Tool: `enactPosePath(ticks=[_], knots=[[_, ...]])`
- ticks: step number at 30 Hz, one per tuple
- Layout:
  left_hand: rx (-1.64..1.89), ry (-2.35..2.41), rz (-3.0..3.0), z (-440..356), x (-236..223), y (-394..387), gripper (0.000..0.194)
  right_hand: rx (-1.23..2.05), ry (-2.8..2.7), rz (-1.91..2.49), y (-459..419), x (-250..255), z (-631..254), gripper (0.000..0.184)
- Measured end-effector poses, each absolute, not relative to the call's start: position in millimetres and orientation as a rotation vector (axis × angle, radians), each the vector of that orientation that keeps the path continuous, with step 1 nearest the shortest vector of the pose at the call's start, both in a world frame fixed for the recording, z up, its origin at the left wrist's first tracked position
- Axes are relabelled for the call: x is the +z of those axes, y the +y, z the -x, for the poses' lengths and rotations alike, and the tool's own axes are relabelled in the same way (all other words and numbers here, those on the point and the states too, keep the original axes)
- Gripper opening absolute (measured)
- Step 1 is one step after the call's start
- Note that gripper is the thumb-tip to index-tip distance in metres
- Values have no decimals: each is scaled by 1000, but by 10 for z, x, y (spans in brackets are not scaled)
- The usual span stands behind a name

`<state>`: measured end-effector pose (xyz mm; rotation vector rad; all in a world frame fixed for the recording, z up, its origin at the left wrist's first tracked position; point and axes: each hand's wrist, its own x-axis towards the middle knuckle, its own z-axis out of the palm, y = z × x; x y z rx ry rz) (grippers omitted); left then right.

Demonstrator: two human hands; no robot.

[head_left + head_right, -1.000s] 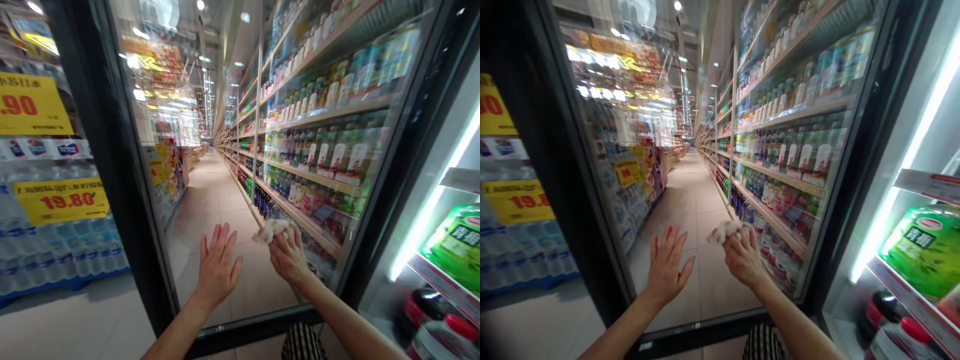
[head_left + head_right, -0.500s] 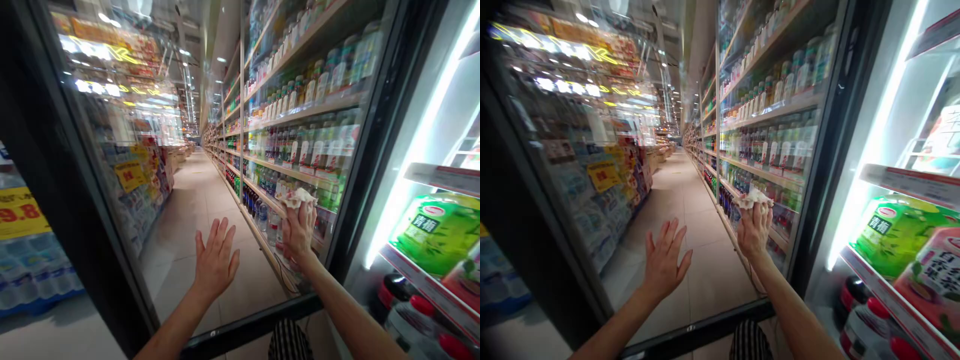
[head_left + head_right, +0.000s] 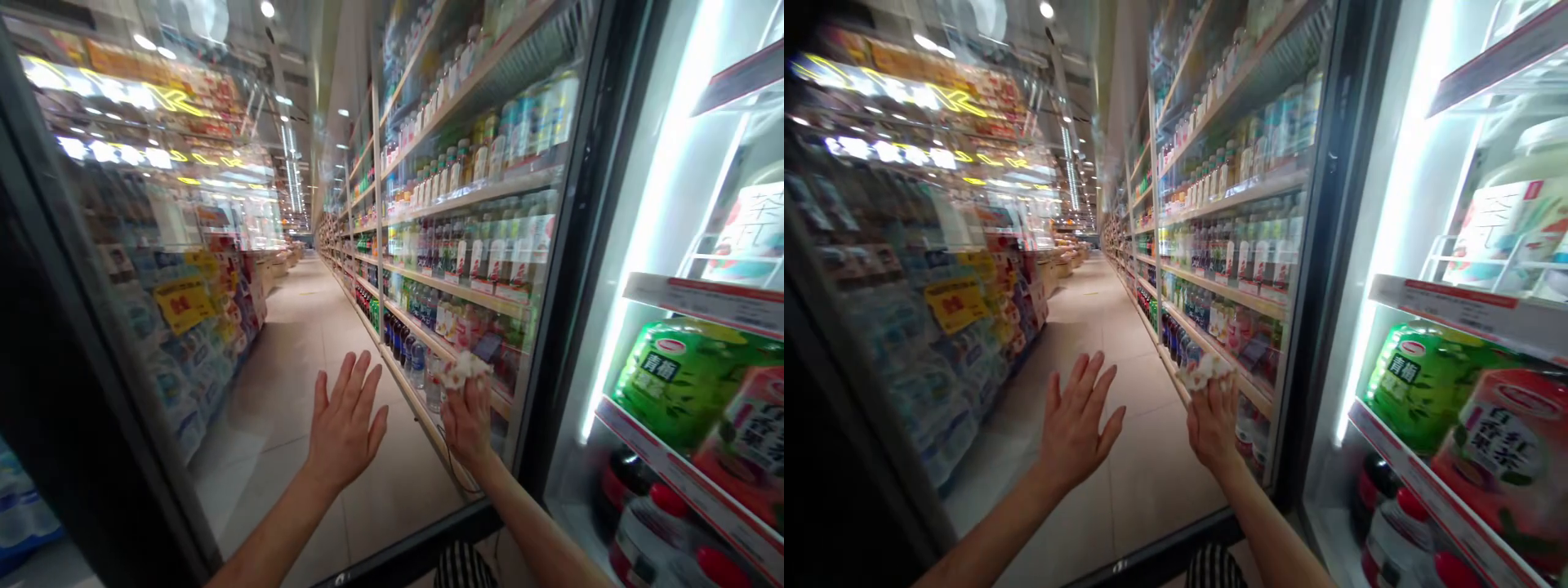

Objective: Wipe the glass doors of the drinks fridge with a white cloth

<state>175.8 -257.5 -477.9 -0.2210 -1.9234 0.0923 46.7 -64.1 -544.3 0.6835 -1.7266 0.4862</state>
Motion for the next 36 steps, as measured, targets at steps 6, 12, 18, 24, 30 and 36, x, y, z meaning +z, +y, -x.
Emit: enactPosePath(ticks=[6, 12, 18, 24, 30, 36], knots=[[109, -1883, 168, -1752, -4657, -2626, 58, 863, -1661, -159, -338, -5300, -79, 51], [105, -1879, 158, -1752, -4642, -2641, 63, 618, -1698, -554, -546, -5143, -229, 54], [124, -1849, 97, -1836, -4566, -2723, 67, 841, -1582, -234, -679, -4703, -286, 50], [158, -1857, 69, -1871, -4468, -2749, 63, 461, -1557, -815, -919, -4640, -453, 43], [146, -1842, 66, -1908, -4319, -2766, 56, 790, -1517, -288, -822, -4336, -250, 48], [145, -1843, 72, -1904, -4206, -2793, 54, 451, -1531, -762, -818, -4244, -336, 44]])
